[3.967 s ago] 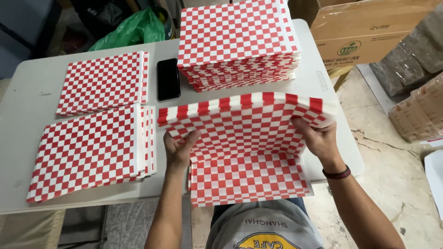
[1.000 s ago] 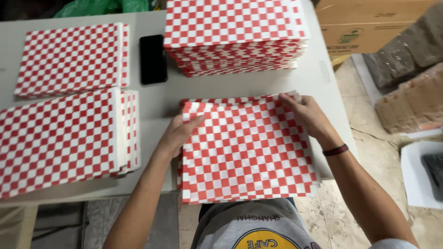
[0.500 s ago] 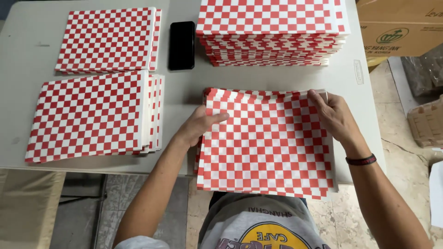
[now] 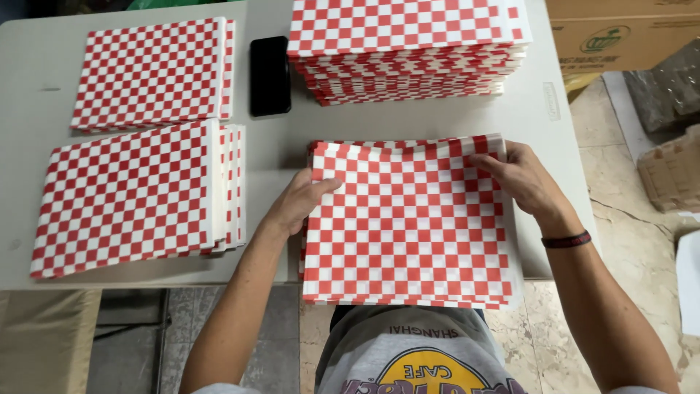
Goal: Counting and stacking checkered paper sheets into uniform piles on a work table
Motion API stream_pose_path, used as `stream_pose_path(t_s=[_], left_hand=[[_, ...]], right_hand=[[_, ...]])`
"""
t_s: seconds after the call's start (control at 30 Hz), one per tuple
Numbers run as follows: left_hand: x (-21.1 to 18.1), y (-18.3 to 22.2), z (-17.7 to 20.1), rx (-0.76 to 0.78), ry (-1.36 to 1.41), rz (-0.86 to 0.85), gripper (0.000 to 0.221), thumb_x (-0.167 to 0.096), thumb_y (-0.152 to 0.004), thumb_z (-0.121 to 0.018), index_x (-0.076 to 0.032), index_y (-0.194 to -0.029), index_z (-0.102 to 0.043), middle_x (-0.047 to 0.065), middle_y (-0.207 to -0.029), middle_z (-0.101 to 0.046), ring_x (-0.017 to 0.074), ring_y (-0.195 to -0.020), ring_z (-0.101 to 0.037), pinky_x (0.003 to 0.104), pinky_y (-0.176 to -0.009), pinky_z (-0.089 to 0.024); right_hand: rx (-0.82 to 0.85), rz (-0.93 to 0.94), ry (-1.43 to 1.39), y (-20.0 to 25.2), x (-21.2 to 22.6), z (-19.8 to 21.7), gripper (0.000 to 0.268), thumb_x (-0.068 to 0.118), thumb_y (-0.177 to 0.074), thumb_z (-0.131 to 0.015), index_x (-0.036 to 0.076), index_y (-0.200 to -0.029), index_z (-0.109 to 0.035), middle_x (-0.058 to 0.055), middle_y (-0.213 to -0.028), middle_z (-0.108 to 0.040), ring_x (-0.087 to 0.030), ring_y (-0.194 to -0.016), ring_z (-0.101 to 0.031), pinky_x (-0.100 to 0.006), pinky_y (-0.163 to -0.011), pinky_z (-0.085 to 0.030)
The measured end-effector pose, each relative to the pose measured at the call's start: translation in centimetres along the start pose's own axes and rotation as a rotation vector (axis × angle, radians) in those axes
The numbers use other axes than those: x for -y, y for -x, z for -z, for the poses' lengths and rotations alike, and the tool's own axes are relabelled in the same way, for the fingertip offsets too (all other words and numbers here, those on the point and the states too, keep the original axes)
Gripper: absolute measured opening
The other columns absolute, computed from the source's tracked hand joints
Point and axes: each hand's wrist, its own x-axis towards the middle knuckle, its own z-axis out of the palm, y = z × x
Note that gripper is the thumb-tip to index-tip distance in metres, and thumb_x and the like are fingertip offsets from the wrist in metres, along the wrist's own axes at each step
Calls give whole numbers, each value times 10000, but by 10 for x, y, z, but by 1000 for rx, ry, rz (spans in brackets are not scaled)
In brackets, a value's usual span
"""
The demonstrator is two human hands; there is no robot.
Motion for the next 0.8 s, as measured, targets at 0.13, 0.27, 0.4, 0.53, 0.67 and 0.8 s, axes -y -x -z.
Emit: stream_pose_path(t_s=[0.13, 0.27, 0.4, 0.53, 0.67, 0.8], left_hand=[[5, -3, 10, -29, -16, 6, 364, -223, -857, -733, -1, -1129, -633, 216, -952, -759, 307, -848, -767, 486, -704, -645], [-3, 3, 2, -13, -38, -7, 450, -310, -818, -805, -9, -1112, -646, 207, -935, -763, 320, -824, -772, 472, -701, -651], [31, -9, -6, -85, -285, -238, 271, -230, -883, -752, -33, -1057, -686, 151, -821, -739, 240, -710, -739, 394, -578, -605], [-5, 56, -75, -144, -1140, -964, 676, 192, -848, -526, -93, -1461, -524, 261, -1426, -568, 419, -1113, -669, 513, -819, -622], [4, 55, -64, -48, -1223, -822, 785, 222, -789, -544, -10, -1528, -409, 338, -1507, -446, 464, -1198, -599, 540, -899, -590], [12, 32, -29, -94, -500, -330, 484, -112, -877, -664, -23, -1321, -496, 211, -1227, -559, 393, -1088, -581, 516, -902, -483]], right_hand=[[-7, -83, -197, -4, -6, 5, 358, 300, -862, -790, -4, -1017, -680, -156, -852, -693, -303, -777, -688, -463, -708, -569], [12, -113, -257, 2, 3, 4, 406, 321, -853, -797, -12, -1049, -674, -191, -881, -713, -336, -776, -712, -510, -695, -588], [-68, 51, 5, 15, -17, -8, 278, 143, -802, -715, -41, -1007, -677, -236, -824, -695, -408, -781, -707, -541, -687, -559], [-180, 714, 868, 40, -26, -39, 548, 8, -783, -593, 157, -1310, -603, -118, -1138, -676, -356, -906, -730, -492, -643, -617], [-125, 583, 733, 40, -15, -30, 679, 45, -857, -542, 275, -1493, -495, -90, -1203, -645, -426, -937, -689, -580, -712, -592], [-123, 106, 260, 17, -33, -9, 222, 201, -890, -680, -21, -899, -675, -193, -683, -632, -378, -676, -653, -480, -623, -473]])
